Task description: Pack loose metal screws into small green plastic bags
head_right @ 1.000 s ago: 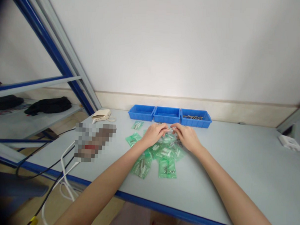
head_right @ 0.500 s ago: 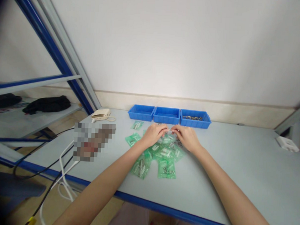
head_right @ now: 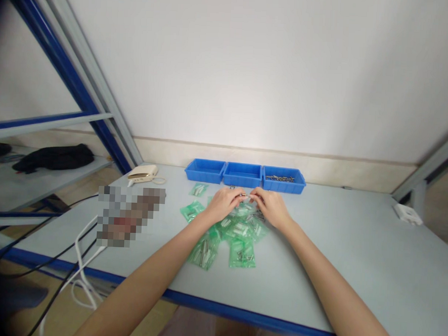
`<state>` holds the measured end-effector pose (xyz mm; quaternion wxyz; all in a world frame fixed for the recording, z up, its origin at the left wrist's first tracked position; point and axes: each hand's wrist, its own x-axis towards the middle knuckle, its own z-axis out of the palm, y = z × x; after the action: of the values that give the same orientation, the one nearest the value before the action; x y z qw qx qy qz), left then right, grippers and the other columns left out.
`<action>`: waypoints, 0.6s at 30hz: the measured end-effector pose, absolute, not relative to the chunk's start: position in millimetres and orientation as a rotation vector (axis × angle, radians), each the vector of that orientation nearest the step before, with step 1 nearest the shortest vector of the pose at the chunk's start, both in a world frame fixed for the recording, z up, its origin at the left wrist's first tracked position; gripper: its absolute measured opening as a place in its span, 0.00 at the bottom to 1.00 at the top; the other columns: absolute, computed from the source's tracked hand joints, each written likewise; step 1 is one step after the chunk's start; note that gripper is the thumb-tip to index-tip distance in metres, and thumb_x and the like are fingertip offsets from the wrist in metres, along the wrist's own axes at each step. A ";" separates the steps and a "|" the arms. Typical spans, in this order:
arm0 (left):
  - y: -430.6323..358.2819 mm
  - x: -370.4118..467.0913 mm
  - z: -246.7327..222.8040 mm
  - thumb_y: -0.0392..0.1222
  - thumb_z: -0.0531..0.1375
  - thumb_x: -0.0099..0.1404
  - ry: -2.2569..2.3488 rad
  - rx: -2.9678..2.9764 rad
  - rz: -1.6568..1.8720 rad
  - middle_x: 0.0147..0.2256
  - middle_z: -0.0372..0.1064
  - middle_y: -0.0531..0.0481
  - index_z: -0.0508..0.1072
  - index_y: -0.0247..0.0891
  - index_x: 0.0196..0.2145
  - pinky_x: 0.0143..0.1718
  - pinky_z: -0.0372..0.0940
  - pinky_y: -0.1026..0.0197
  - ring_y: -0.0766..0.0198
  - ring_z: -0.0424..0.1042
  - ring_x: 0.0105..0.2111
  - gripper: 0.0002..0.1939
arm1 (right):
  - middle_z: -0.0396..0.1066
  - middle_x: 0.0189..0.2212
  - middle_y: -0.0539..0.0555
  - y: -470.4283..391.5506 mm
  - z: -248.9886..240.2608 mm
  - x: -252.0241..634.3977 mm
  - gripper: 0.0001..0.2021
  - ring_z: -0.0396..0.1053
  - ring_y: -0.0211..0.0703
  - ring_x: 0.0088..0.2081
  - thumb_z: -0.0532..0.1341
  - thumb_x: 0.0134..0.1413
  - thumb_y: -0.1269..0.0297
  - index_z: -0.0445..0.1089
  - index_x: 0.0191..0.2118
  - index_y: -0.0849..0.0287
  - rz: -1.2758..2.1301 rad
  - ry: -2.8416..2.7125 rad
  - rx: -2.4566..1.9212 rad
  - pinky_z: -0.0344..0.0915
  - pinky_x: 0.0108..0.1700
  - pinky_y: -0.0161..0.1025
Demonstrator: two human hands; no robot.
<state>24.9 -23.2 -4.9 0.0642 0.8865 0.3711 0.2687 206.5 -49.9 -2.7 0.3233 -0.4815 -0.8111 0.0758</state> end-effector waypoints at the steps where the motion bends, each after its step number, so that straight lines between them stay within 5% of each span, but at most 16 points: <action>1: -22.7 24.5 -5.0 0.43 0.48 0.67 1.108 2.701 0.811 0.25 0.69 0.54 0.70 0.40 0.35 0.33 0.56 0.67 0.67 0.67 0.27 0.12 | 0.72 0.24 0.48 -49.9 -2.7 206.1 0.13 0.68 0.39 0.25 0.48 0.60 0.59 0.68 0.34 0.56 0.210 -2.136 -1.259 0.58 0.30 0.33; 5: -21.2 23.1 -6.4 0.44 0.46 0.68 1.121 2.760 0.814 0.25 0.69 0.51 0.71 0.38 0.30 0.34 0.55 0.65 0.65 0.67 0.28 0.17 | 0.74 0.28 0.49 -49.1 -3.0 206.3 0.12 0.69 0.38 0.25 0.51 0.59 0.58 0.67 0.40 0.56 0.230 -2.137 -1.234 0.59 0.30 0.33; 18: -1.4 6.8 -7.7 0.42 0.39 0.69 1.539 2.451 0.897 0.22 0.70 0.49 0.72 0.36 0.23 0.35 0.56 0.63 0.65 0.68 0.26 0.27 | 0.75 0.33 0.51 -22.1 2.6 230.8 0.15 0.70 0.42 0.32 0.50 0.58 0.56 0.72 0.37 0.54 -0.221 -1.981 -1.457 0.59 0.31 0.35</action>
<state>6.8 -1.4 -7.7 0.0558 0.8077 0.5071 0.2955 230.8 -22.1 2.6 0.3299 -0.5571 -0.7575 -0.0843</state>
